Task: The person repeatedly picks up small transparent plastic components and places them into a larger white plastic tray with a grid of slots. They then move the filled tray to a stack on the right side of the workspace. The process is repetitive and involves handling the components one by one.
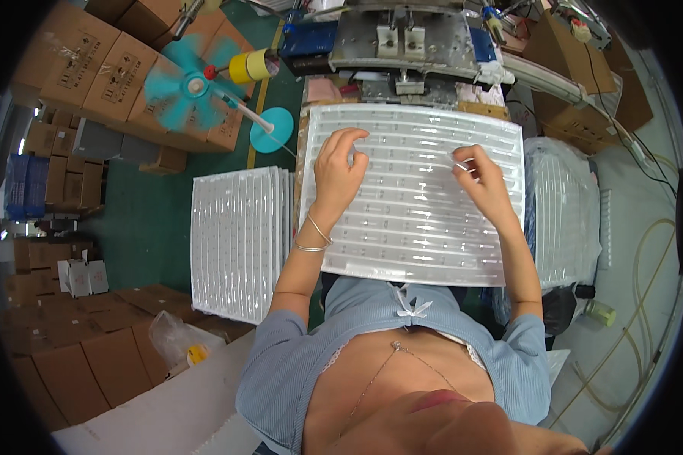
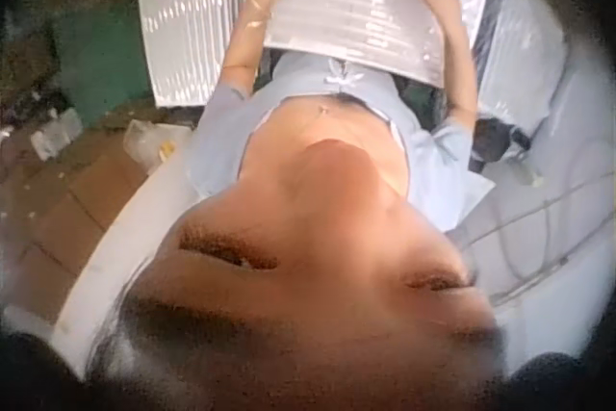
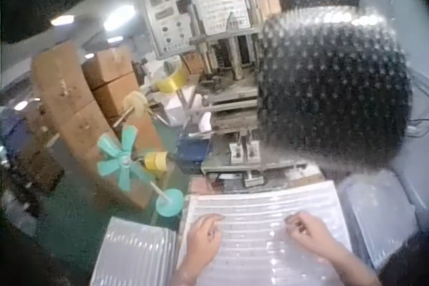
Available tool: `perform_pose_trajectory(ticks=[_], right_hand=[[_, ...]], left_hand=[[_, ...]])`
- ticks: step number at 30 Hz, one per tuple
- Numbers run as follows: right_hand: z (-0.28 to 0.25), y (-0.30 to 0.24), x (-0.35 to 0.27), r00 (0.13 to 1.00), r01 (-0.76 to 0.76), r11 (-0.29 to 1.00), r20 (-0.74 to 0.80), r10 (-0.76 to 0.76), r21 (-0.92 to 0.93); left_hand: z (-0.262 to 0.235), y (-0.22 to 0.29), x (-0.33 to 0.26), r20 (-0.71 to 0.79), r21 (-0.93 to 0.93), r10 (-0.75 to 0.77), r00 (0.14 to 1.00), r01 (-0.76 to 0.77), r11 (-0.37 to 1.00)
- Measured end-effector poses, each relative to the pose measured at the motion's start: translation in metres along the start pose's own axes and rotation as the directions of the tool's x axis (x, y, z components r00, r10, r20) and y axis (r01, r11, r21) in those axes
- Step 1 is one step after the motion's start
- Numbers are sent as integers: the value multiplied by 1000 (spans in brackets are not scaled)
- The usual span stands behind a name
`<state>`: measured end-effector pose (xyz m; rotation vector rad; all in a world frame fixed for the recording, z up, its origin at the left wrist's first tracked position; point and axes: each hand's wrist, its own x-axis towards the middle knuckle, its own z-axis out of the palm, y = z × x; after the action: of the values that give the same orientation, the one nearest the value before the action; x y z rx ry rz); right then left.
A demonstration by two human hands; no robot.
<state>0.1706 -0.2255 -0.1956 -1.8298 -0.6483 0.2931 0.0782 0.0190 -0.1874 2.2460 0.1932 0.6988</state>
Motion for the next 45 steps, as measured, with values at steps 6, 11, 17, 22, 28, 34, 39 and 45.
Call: perform_pose_trajectory(ticks=[6,11,17,22,28,34,39,45], right_hand=[[-34,4,38,953,98,992,-294,-71,79],[-38,-3,66,941,135,982,-327,-86,132],[-42,-13,115,855,177,957,-446,-265,-230],[-27,-31,173,653,323,734,-420,-630,-598],[-18,-22,235,637,203,430,-215,-740,-879],[-25,-20,206,736,161,549,-271,-620,-820],[-1,-22,77,889,360,785,-71,-453,-505],[62,-20,-79,687,580,783,651,-322,-225]], left_hand=[[31,-7,35,9,53,38,999,-39,998],[54,14,116,-162,234,253,954,-212,949],[79,32,207,39,609,309,950,-268,746],[64,46,181,-120,337,496,860,-435,835],[1,32,69,19,-101,120,993,-117,988],[-29,16,-9,95,-235,-159,983,178,955],[-34,1,-99,190,91,47,981,-65,994],[-33,-1,-166,599,292,227,768,-473,831]])
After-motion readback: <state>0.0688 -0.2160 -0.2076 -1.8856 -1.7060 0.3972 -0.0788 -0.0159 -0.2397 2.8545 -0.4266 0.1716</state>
